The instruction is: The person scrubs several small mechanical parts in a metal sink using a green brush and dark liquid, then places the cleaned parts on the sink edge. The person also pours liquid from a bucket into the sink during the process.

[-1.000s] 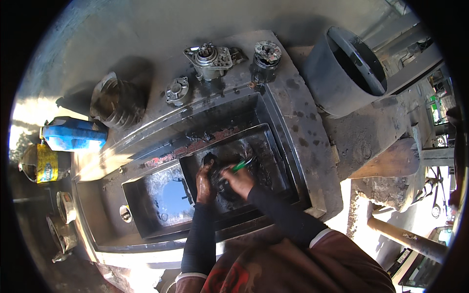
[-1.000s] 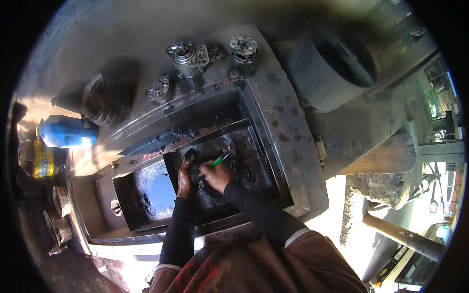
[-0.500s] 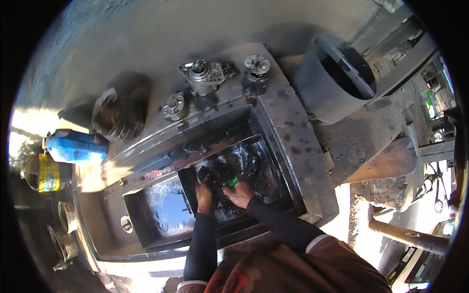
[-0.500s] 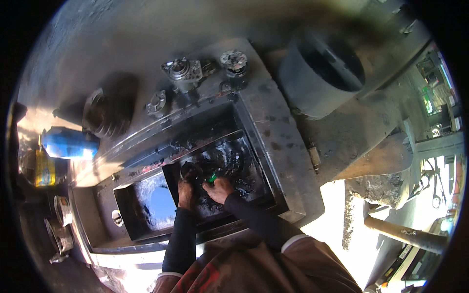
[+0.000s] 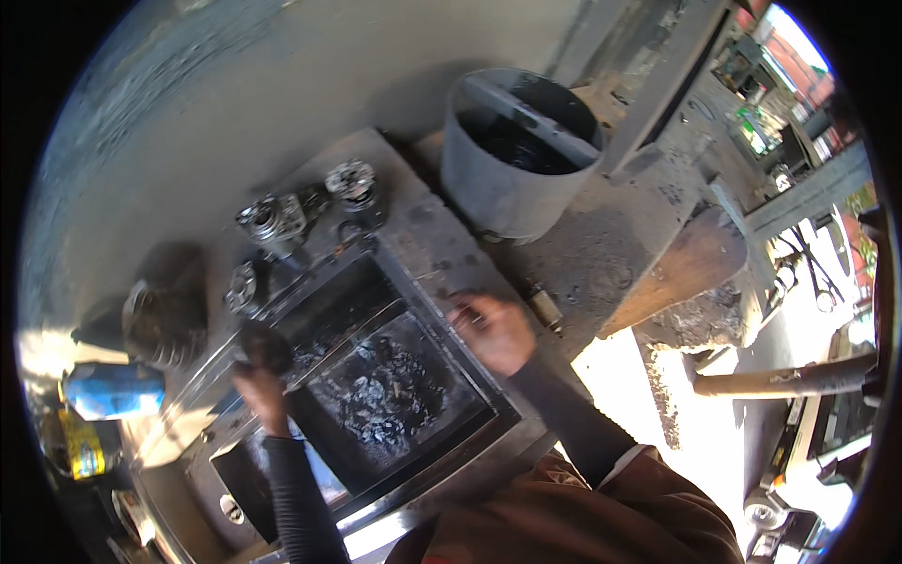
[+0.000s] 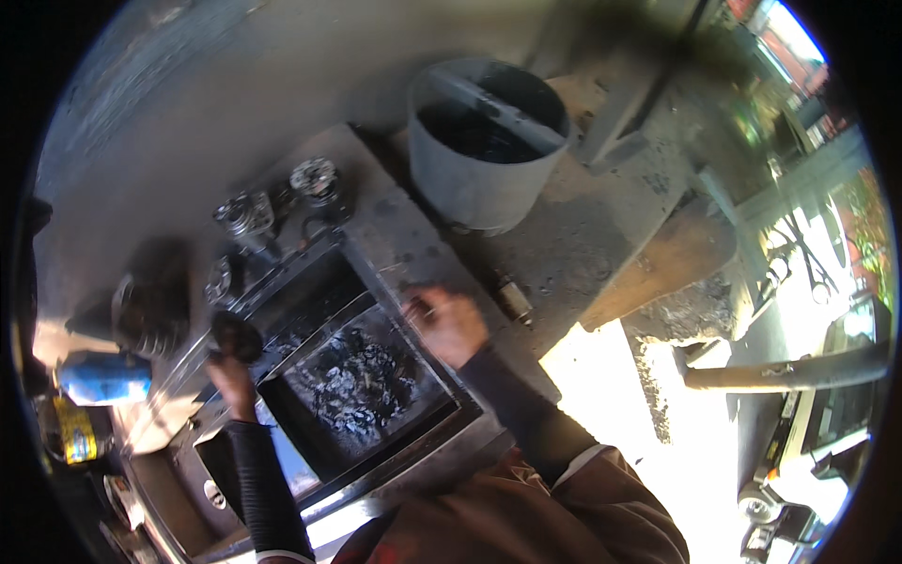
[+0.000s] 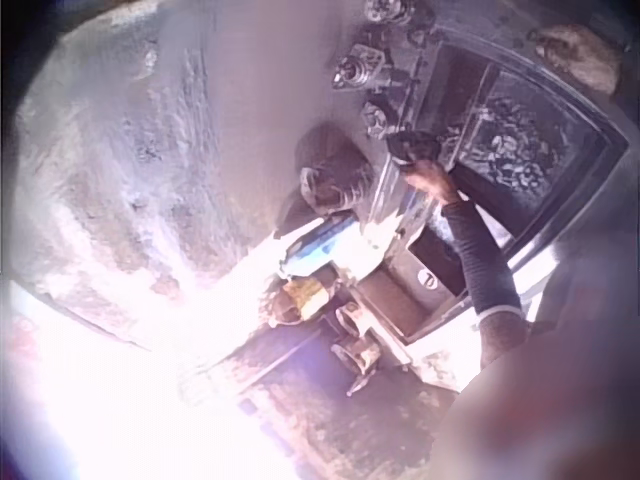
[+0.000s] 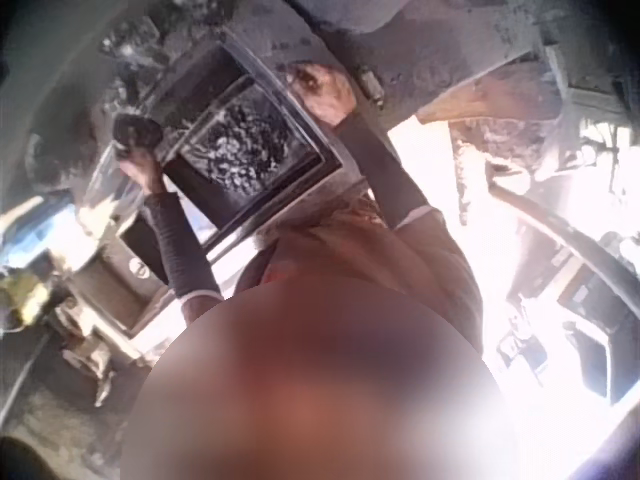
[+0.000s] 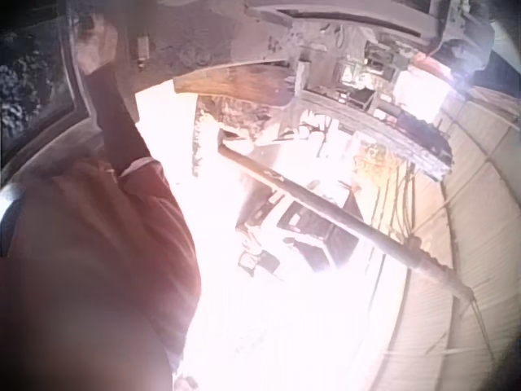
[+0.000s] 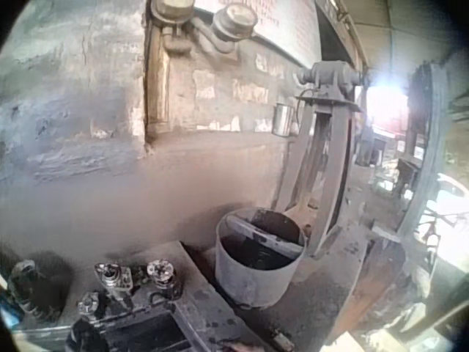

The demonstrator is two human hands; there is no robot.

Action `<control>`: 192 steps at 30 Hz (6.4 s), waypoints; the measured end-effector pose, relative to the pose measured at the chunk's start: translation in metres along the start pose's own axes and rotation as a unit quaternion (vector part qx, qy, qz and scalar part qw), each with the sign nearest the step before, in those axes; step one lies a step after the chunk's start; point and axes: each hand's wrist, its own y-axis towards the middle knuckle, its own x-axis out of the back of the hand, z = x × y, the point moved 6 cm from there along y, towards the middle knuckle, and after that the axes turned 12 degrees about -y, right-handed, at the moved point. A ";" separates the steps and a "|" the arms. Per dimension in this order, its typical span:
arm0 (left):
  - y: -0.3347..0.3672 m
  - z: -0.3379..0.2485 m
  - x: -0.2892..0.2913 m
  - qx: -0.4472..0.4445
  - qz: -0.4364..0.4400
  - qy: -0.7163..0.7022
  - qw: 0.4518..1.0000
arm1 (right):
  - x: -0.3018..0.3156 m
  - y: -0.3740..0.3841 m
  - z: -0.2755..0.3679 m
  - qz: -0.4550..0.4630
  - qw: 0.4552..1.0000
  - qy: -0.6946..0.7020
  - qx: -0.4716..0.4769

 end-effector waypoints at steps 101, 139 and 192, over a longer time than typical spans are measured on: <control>-0.160 0.163 -0.043 -0.126 0.336 0.302 0.884 | -0.259 -0.040 0.025 0.152 0.984 -0.092 0.010; -0.140 0.142 -0.020 0.331 -0.022 -0.300 0.895 | -0.239 -0.075 0.078 0.207 0.968 0.141 0.033; -0.150 0.170 -0.039 0.359 -0.275 -0.320 0.833 | -0.222 -0.094 0.053 0.276 0.955 -0.045 0.096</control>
